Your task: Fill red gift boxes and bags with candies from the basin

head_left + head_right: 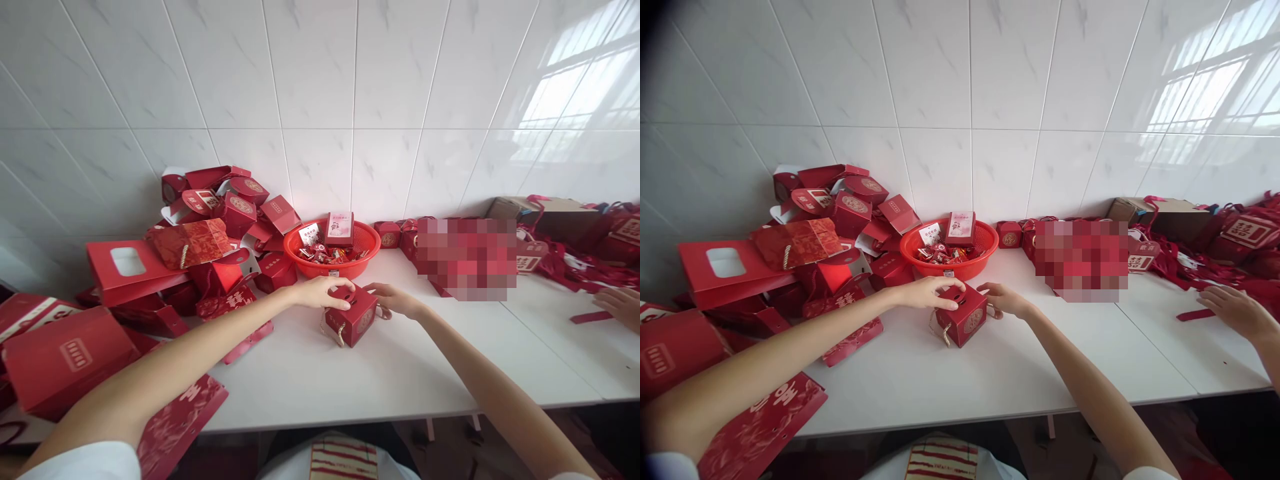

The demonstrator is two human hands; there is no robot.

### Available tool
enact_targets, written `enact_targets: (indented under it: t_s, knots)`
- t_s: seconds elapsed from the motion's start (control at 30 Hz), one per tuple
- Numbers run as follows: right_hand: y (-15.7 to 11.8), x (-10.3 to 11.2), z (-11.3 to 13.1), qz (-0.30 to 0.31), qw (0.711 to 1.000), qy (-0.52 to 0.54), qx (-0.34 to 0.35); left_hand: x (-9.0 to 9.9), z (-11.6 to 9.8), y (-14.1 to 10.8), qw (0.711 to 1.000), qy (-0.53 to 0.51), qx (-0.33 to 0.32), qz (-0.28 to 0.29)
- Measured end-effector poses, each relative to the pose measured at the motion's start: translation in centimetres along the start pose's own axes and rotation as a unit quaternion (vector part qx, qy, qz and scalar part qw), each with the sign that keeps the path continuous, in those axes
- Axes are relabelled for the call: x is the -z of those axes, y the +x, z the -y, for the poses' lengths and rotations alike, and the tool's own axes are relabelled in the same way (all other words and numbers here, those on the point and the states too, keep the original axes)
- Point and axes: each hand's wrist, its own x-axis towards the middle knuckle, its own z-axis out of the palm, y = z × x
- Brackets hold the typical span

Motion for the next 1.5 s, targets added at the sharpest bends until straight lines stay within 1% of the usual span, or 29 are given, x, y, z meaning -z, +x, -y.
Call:
enact_targets:
  t_s: [0.1, 0.2, 0.27, 0.33, 0.4, 0.47, 0.57, 0.63, 0.73, 0.8, 0.83, 0.93, 1.0, 1.07, 1.13, 1.23, 1.3, 1.43, 1.5]
  knots:
    - [-0.3, 0.5, 0.4, 0.04, 0.999, 0.017, 0.001, 0.8, 0.1, 0.3, 0.999, 0.033, -0.027, -0.012]
    - [-0.6, 0.7, 0.8, 0.078, 0.997, 0.01, -0.028, 1.4, 0.1, 0.2, 0.998, 0.058, -0.039, -0.003]
    - [-0.8, 0.7, 1.0, 0.102, 0.993, -0.011, -0.057, 1.5, 0.0, -0.1, 0.997, 0.065, -0.036, -0.002]
    - [-0.8, 0.6, 1.3, 0.107, 0.99, -0.05, -0.08, 1.5, 0.2, -0.4, 0.999, 0.043, -0.017, -0.015]
    - [-0.8, 0.5, 1.7, 0.085, 0.989, -0.087, -0.082, 1.4, 0.3, -0.7, 0.999, -0.006, 0.03, -0.03]
    - [-0.7, 0.6, 2.0, 0.051, 0.99, -0.107, -0.071, 1.2, 0.4, -1.1, 0.993, -0.062, 0.088, -0.043]
    - [-0.5, 0.9, 2.5, 0.004, 0.994, -0.097, -0.054, 0.7, 0.1, -1.7, 0.98, -0.122, 0.144, -0.068]
    - [-0.6, 1.2, 2.8, -0.029, 0.997, -0.069, -0.037, 0.2, -0.3, -2.1, 0.971, -0.153, 0.159, -0.093]
    - [-0.9, 1.6, 3.3, -0.074, 0.997, 0.002, -0.008, -0.4, -0.6, -2.5, 0.955, -0.195, 0.18, -0.128]
    - [-1.4, 1.9, 3.7, -0.1, 0.993, 0.06, 0.007, -0.1, -0.7, -2.7, 0.946, -0.216, 0.19, -0.152]
    - [-1.7, 2.0, 4.0, -0.11, 0.99, 0.092, 0.012, 0.4, -0.9, -2.8, 0.941, -0.228, 0.191, -0.164]
    - [-2.6, 2.4, 5.5, -0.12, 0.976, 0.177, 0.041, 2.9, -2.5, -3.2, 0.921, -0.3, 0.163, -0.188]
    - [-3.3, 2.6, 7.0, -0.114, 0.969, 0.207, 0.077, 4.8, -4.3, -3.5, 0.904, -0.367, 0.106, -0.192]
    - [-3.8, 2.5, 8.8, -0.11, 0.965, 0.207, 0.117, 6.1, -6.4, -3.6, 0.893, -0.404, 0.051, -0.19]
    - [-4.3, 2.1, 10.5, -0.108, 0.966, 0.185, 0.146, 6.6, -8.3, -3.4, 0.895, -0.409, 0.018, -0.178]
    - [-4.5, 1.1, 12.3, -0.121, 0.971, 0.13, 0.162, 6.0, -10.4, -2.4, 0.906, -0.396, -0.012, -0.152]
    - [-4.4, 0.5, 12.9, -0.132, 0.972, 0.101, 0.165, 5.1, -11.3, -1.7, 0.915, -0.38, -0.026, -0.131]
    - [-4.1, -0.1, 12.6, -0.135, 0.97, 0.089, 0.182, 3.5, -12.7, -0.5, 0.938, -0.329, -0.034, -0.107]
    - [-4.1, -0.3, 12.1, -0.15, 0.97, 0.079, 0.172, 2.9, -13.3, -0.1, 0.944, -0.312, -0.036, -0.097]
